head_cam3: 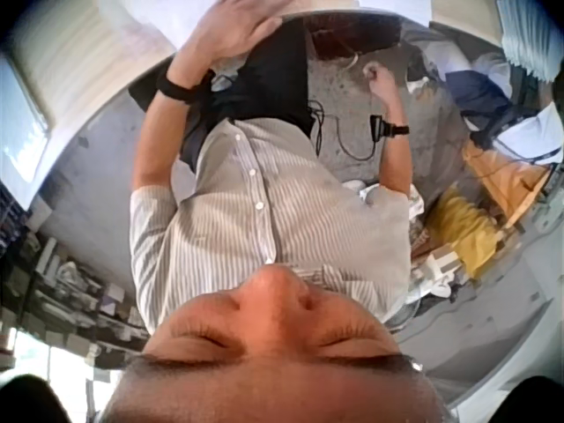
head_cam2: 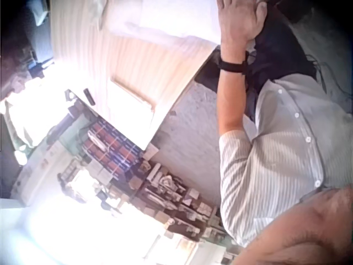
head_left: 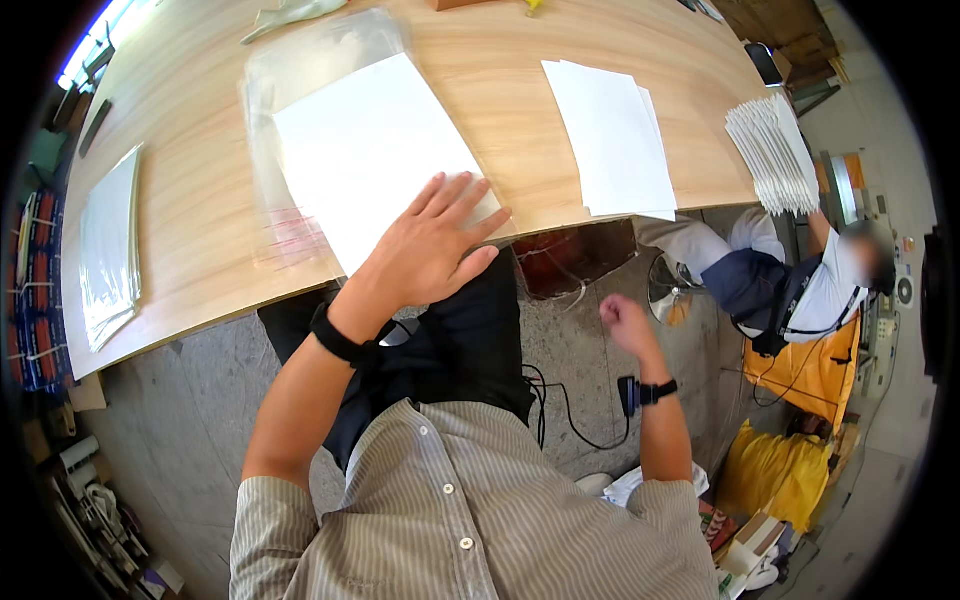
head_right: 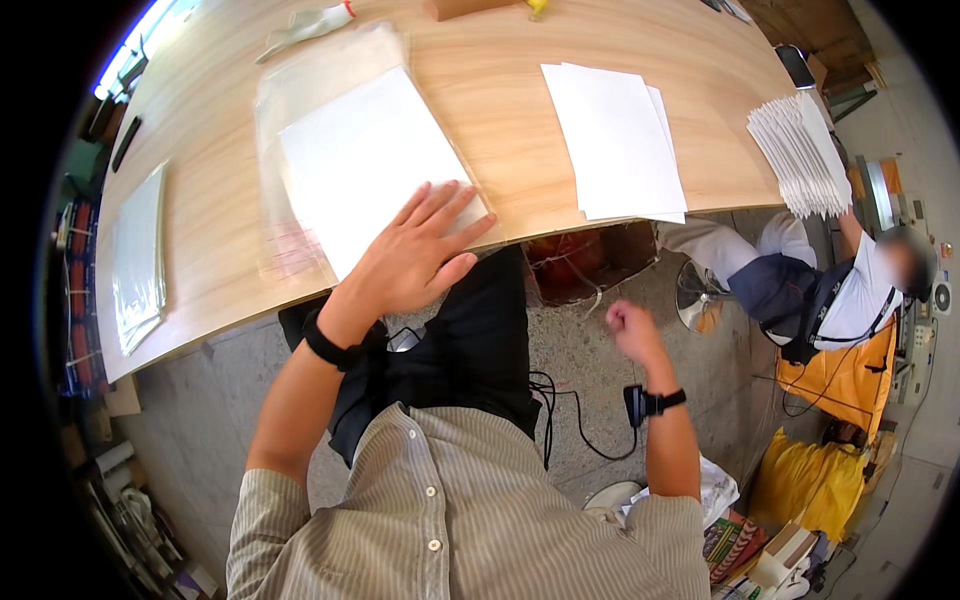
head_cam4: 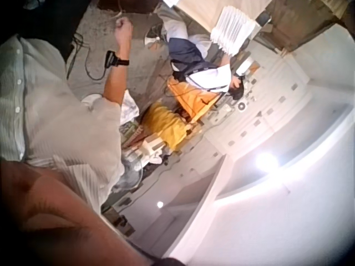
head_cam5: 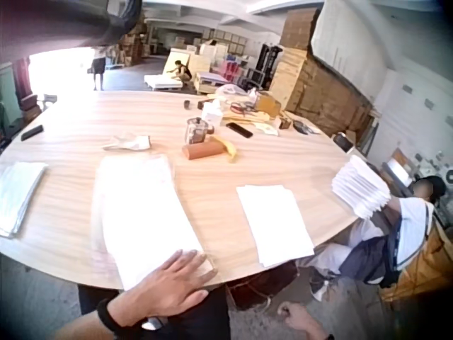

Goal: The person inserts white paper sheets into plastic bags and seals them by hand on a table.

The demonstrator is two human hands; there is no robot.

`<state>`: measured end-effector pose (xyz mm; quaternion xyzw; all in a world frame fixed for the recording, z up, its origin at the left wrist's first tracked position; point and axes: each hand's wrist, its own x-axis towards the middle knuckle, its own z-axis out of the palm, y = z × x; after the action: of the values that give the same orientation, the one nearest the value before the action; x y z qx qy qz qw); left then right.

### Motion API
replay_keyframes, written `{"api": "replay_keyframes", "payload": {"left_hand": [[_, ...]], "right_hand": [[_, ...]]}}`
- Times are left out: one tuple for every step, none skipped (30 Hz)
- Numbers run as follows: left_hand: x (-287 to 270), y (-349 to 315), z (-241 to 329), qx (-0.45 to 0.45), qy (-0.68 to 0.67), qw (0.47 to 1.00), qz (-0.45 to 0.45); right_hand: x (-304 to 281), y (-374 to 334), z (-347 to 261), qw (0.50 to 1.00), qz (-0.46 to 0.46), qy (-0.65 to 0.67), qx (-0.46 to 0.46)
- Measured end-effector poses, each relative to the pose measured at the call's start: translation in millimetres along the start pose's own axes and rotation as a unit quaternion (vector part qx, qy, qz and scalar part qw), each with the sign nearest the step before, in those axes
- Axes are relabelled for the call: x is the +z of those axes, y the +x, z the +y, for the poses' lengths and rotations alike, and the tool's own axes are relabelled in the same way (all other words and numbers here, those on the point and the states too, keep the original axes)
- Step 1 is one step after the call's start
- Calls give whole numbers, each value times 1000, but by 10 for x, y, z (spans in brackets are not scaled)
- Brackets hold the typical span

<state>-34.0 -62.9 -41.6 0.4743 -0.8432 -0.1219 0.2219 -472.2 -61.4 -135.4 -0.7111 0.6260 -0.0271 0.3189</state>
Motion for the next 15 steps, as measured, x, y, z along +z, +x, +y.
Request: {"api": "replay_keyframes", "payload": {"left_hand": [[-62,-7,72,-2,22,1000,3],[-135,-26,142,-5,43,999,6],[-235,-68,208,-8,26,1000,7],[-349,-125,259,-10,10,1000,9],[-441,-188,292,-12,-6,1000,12],[-530,-281,303,-18,-11,1000,8],[-603,-365,293,-22,-19,1000,4],[-658,-445,283,-26,-27,999,0],[-692,-530,288,-35,-34,999,16],[-736,-613,284,-43,-36,998,21],[-783,-693,277,-51,-38,998,25],[-809,-779,276,-61,-40,997,29],[-811,-846,275,-68,-36,996,51],[-827,-917,270,-74,-35,995,55],[-843,-989,259,-80,-36,994,59]], "right_hand": [[30,129,135,999,53,5,3],[54,266,200,995,103,9,3],[58,381,240,988,151,13,2],[51,481,258,985,172,9,4],[42,573,273,981,193,5,5],[45,682,257,978,210,3,0],[30,746,257,974,226,-7,12],[12,799,258,970,242,-18,24],[10,861,258,966,255,-27,33],[8,912,265,965,259,-21,39],[-1,955,281,964,263,-14,44],[7,995,305,963,264,-8,49],[4,1037,332,967,249,-19,56],[-9,1075,362,970,234,-30,63],[-25,1100,409,972,220,-41,70]]}}
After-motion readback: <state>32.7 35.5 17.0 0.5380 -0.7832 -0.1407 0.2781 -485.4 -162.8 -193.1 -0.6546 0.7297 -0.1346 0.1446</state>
